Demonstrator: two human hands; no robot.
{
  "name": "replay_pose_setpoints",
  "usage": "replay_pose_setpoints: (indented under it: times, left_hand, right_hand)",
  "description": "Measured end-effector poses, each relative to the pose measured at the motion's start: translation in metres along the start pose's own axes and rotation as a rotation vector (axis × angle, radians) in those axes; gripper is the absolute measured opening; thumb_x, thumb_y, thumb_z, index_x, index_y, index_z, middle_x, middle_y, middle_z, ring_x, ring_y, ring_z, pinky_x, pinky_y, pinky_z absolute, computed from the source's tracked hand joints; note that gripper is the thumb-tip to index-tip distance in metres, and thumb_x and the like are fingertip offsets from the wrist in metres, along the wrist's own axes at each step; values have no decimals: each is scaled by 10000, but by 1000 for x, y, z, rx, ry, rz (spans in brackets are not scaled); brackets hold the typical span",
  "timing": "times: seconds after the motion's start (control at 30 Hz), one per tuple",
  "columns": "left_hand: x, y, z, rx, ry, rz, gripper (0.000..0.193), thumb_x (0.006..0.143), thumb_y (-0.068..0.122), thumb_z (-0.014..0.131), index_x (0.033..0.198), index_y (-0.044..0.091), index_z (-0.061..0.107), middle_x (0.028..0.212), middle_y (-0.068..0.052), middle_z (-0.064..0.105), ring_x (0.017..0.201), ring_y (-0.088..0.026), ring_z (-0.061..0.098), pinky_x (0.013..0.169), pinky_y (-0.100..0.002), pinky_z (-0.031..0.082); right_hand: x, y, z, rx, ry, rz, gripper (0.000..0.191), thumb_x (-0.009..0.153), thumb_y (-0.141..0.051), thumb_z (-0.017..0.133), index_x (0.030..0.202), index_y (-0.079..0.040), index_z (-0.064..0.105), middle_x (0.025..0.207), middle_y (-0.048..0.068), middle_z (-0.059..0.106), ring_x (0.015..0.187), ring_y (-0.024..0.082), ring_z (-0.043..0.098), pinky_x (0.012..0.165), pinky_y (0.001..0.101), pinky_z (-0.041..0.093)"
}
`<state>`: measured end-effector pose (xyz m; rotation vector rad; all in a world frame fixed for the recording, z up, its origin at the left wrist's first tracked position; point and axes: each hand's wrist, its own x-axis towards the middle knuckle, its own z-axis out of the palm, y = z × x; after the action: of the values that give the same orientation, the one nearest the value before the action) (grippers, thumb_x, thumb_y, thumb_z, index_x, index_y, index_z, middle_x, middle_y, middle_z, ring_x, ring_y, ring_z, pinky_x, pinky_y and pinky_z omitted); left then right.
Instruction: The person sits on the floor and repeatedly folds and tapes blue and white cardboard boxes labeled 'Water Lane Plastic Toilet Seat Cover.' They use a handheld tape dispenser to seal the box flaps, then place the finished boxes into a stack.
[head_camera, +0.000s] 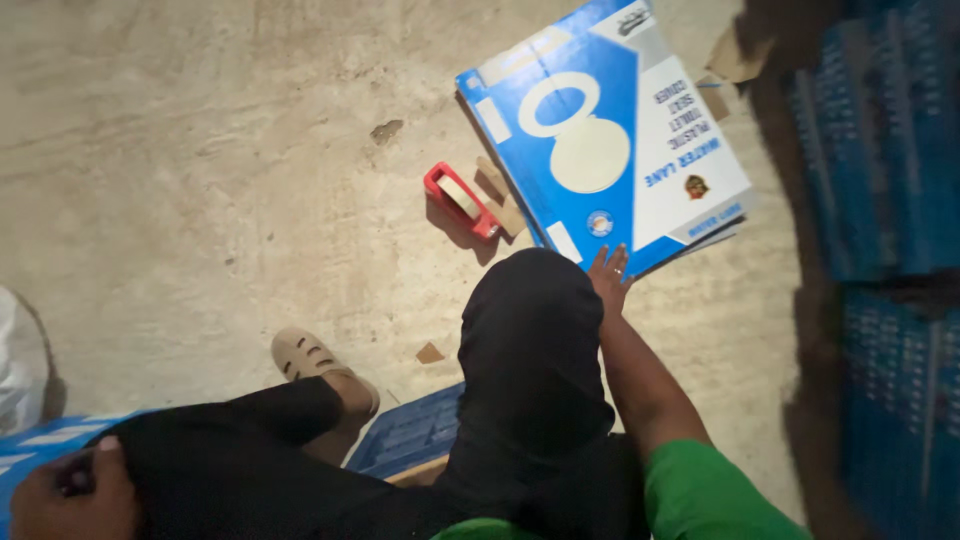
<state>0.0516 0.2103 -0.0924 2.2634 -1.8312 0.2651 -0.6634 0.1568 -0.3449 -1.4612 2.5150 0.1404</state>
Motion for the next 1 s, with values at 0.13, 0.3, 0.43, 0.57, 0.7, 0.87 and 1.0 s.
replay_pose_setpoints:
  times: [0.13,0.3,0.43,0.57,0.7,0.87,1.0]
  left_hand:
    - [-2,-2,-8,7,-22,6,143,963,125,711,1066,25,703,1071,-160,711,986,-260,697,979,-359,580]
    - [11,11,-16,126,-32,-54,161,925,145,768,983,6,711,1001,-187,731,924,-299,717,890,-388,576]
    - [14,12,-12,138,-52,13,125,935,139,723,1017,47,702,1018,-134,730,926,-255,697,934,-368,576]
    - [8,6,-4,143,29,94,123,933,172,751,960,74,683,1006,-117,689,961,-263,679,971,-366,561]
    - [-2,-7,-1,134,-24,-50,201,943,234,775,902,61,680,954,-129,705,883,-291,667,875,-392,544]
    - [-18,-17,4,42,63,-34,192,974,253,716,986,68,667,1033,-118,683,966,-279,675,941,-374,536]
    - [-20,-18,-4,228,62,-120,243,916,305,793,924,76,711,981,-157,723,927,-327,701,892,-434,555]
  right_hand:
    - [-8,-13,29,-94,43,-17,621,1030,-330,517,1563,-35,393,1662,314,267,1493,451,333,1037,623,434]
    - [-11,1,52,-141,44,-140,626,980,-275,525,1528,12,432,1579,390,317,1421,538,426,1010,529,517]
    - [-12,10,58,-81,51,-195,628,1008,-260,536,1527,65,396,1538,459,294,1355,620,437,1028,530,526]
    - [-20,14,47,82,-199,-65,601,1016,-273,510,1526,-12,327,1578,429,229,1378,612,388,974,522,537]
    - [-28,21,34,117,-319,-31,755,962,-370,560,1548,-20,237,1477,422,336,1287,554,483,946,518,539]
    - [-30,21,32,-97,-47,-134,649,981,-372,516,1520,-59,337,1507,353,405,1327,464,524,886,571,542]
    - [-25,9,32,-343,255,-183,580,995,-373,481,1498,-91,418,1530,298,460,1359,392,556,839,614,544]
